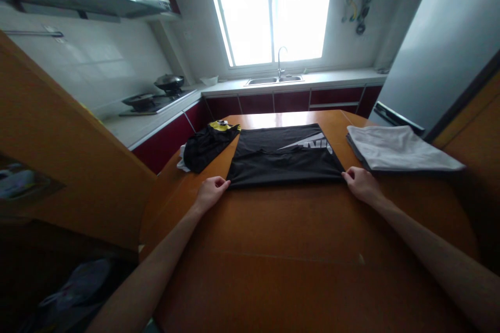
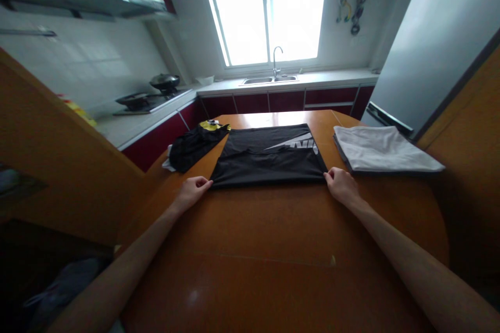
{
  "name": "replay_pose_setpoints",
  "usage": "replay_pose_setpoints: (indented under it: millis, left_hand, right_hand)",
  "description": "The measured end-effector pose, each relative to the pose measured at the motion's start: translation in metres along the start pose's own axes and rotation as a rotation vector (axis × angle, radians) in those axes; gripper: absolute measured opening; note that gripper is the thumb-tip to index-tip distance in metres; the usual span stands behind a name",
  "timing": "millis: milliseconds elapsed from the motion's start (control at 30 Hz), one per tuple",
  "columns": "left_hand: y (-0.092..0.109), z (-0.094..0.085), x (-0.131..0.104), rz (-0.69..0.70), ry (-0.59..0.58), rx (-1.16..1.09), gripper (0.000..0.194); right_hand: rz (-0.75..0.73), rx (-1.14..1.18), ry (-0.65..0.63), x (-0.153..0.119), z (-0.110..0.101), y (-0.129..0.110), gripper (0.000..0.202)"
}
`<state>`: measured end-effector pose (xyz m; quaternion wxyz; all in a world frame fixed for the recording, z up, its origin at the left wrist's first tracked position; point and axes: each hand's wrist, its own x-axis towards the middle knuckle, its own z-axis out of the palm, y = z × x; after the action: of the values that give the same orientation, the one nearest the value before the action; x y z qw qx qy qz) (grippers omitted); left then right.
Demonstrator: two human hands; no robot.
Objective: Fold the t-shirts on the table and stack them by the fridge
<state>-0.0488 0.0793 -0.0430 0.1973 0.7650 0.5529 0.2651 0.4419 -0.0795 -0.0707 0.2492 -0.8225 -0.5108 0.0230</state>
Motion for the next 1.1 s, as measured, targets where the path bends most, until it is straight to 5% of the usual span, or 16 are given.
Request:
replay_pose_setpoints:
  millis: [167, 300, 367, 467, 700, 900, 1100]
  left_hand:
    - [0.002, -0.002, 0.000, 0.005, 0.062, 0.064, 0.049]
    - [0.021, 0.002, -0.005, 0.251, 0.202, 0.108, 0.052]
    - [0.031, 0.009, -0.007, 0.411, 0.104, 0.166, 0.054]
    - [0.034, 0.024, -0.010, 0.471, -0.082, 0.303, 0.059]
    - [0.021, 0.037, -0.011, 0.380, -0.232, 0.371, 0.062]
    - [0.018, 0.018, -0.010, 0.477, -0.196, 0.245, 0.058]
    - [0.007, -0.017, -0.005, 0.567, -0.179, 0.104, 0.028]
  right_hand:
    - [0.039, -0.068, -0.045, -0.004, -0.011, -0.006, 0.033]
    - [-0.119, -0.021, 0.183, -0.005, -0.018, -0.019, 0.041]
    - [-0.329, 0.052, 0.247, -0.006, -0.014, -0.028, 0.040]
    - [-0.552, 0.047, 0.133, -0.009, 0.001, -0.037, 0.051]
    - [-0.529, -0.135, -0.149, -0.012, 0.033, -0.027, 0.065]
    - [-0.557, -0.093, -0.030, -0.013, 0.013, -0.022, 0.053]
    - [-0.551, 0.039, 0.044, -0.013, -0.008, -0.011, 0.032]
